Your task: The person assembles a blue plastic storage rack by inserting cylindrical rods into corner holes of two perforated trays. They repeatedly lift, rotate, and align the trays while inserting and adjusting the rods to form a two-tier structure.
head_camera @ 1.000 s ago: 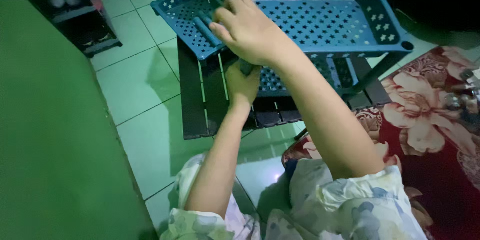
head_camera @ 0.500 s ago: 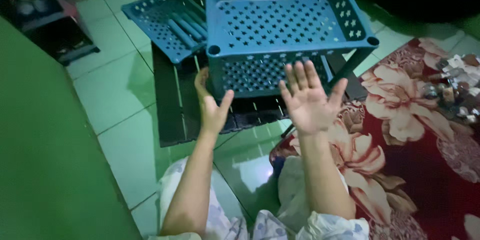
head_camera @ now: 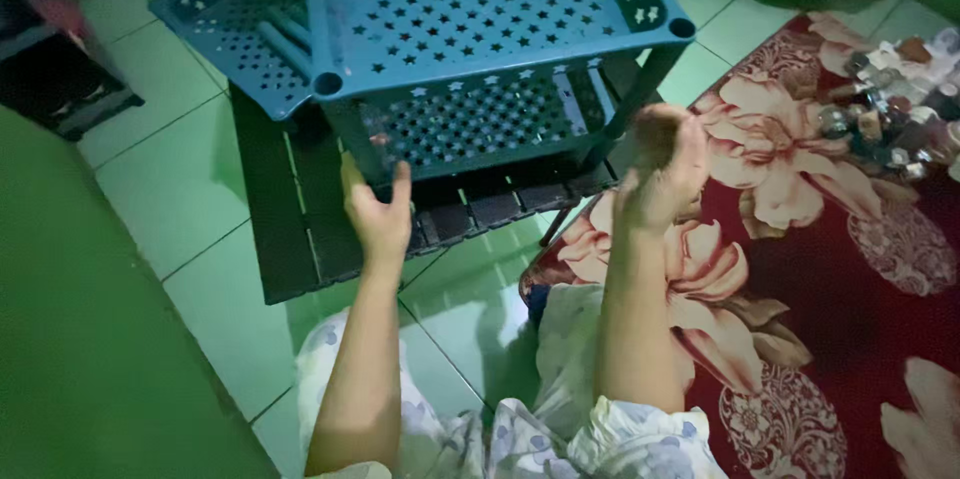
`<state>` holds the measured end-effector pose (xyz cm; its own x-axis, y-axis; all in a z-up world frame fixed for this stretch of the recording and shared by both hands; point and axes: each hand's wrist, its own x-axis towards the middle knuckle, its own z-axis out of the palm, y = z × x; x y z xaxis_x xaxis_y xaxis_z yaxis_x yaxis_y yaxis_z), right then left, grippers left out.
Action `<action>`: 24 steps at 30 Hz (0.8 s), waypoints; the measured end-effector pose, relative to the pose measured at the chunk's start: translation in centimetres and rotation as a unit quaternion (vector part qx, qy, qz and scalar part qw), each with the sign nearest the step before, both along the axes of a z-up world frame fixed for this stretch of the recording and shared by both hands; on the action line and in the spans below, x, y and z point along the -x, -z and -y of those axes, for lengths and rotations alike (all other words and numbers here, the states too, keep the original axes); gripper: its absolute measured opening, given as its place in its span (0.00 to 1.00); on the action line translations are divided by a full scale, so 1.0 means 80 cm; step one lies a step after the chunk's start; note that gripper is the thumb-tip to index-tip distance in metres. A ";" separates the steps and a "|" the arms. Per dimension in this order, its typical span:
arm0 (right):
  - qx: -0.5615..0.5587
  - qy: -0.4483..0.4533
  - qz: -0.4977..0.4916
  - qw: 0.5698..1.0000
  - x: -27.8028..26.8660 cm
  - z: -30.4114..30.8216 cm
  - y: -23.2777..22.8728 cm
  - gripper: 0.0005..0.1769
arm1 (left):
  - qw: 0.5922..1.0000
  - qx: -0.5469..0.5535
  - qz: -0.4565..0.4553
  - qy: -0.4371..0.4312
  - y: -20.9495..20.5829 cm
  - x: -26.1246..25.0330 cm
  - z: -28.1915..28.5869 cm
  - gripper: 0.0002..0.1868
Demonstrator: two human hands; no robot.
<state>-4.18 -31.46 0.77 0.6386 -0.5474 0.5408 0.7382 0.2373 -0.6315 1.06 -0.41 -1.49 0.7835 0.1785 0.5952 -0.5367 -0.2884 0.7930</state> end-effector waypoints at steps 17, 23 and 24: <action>0.151 0.094 -0.145 0.973 -0.044 0.006 0.016 0.19 | 0.999 -0.002 0.034 -0.040 0.033 -0.015 -0.001 0.34; 0.189 0.117 -0.168 0.960 -0.058 0.024 -0.002 0.09 | 0.982 0.130 -0.132 0.040 0.054 -0.037 -0.012 0.39; 0.176 0.114 -0.195 0.958 -0.065 0.028 -0.006 0.09 | 0.983 0.125 -0.127 0.041 0.055 -0.037 -0.013 0.37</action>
